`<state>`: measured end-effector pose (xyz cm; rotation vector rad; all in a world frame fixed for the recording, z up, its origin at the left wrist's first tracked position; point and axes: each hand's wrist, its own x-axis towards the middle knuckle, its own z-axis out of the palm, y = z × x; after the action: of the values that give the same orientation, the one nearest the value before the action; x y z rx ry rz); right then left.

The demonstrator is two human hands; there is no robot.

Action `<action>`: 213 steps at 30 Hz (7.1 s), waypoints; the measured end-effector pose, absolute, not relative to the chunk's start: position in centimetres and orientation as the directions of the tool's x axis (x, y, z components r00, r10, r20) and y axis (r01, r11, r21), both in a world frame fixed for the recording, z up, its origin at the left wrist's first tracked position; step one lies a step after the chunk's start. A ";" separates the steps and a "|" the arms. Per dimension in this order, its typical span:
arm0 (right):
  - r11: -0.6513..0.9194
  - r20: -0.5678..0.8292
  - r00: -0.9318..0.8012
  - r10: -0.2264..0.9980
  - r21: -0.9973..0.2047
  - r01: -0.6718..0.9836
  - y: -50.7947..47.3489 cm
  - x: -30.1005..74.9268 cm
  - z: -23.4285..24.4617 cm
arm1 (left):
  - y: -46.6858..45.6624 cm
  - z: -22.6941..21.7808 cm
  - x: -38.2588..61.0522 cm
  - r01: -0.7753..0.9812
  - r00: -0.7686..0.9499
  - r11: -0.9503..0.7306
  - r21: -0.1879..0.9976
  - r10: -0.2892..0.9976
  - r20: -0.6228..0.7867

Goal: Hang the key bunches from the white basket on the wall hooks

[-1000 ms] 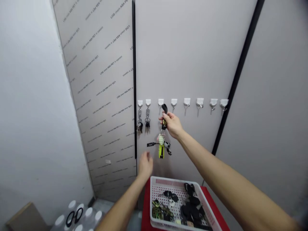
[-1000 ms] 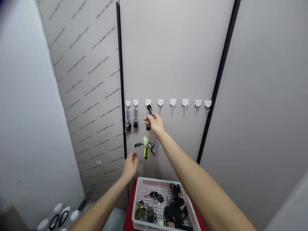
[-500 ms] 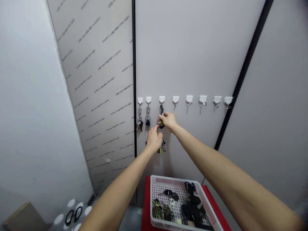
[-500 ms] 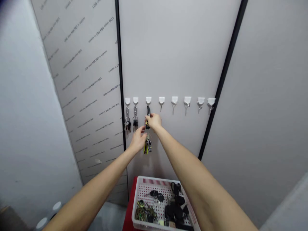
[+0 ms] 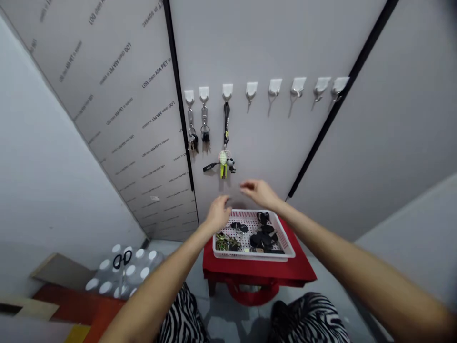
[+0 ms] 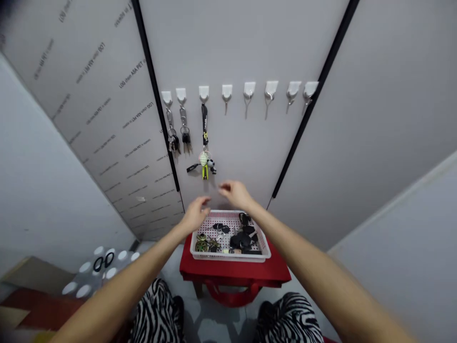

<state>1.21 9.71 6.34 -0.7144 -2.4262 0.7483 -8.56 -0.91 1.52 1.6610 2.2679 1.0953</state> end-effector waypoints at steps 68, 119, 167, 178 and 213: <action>0.291 0.207 -0.737 0.644 -0.957 -0.014 7.6 6.1 2.2 | 0.2 6.4 -6.4 0.541 -0.296 0.010 0.841 0.938 0.180; 0.766 0.206 -0.744 0.635 -0.290 0.574 9.9 9.1 -2.4 | -0.4 -5.1 -5.0 0.796 -0.376 0.255 0.548 0.919 0.118; 0.887 0.074 -0.886 0.458 -0.102 0.450 6.1 4.1 -3.4 | 0.7 -4.1 -6.9 0.944 -0.215 0.207 0.255 0.977 0.002; 0.473 0.095 -0.711 0.697 -0.806 0.356 9.3 4.1 -0.2 | 1.3 -1.3 -7.3 0.614 -0.318 0.154 0.774 0.946 0.064; 0.575 0.563 -0.115 0.818 -0.803 0.160 19.2 -0.4 23.1 | 11.0 19.3 -4.9 0.761 -0.437 -0.073 0.645 0.677 0.592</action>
<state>-0.39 19.22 23.15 -0.8392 -1.6172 0.6898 -4.91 10.99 19.31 1.7076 2.1931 1.6342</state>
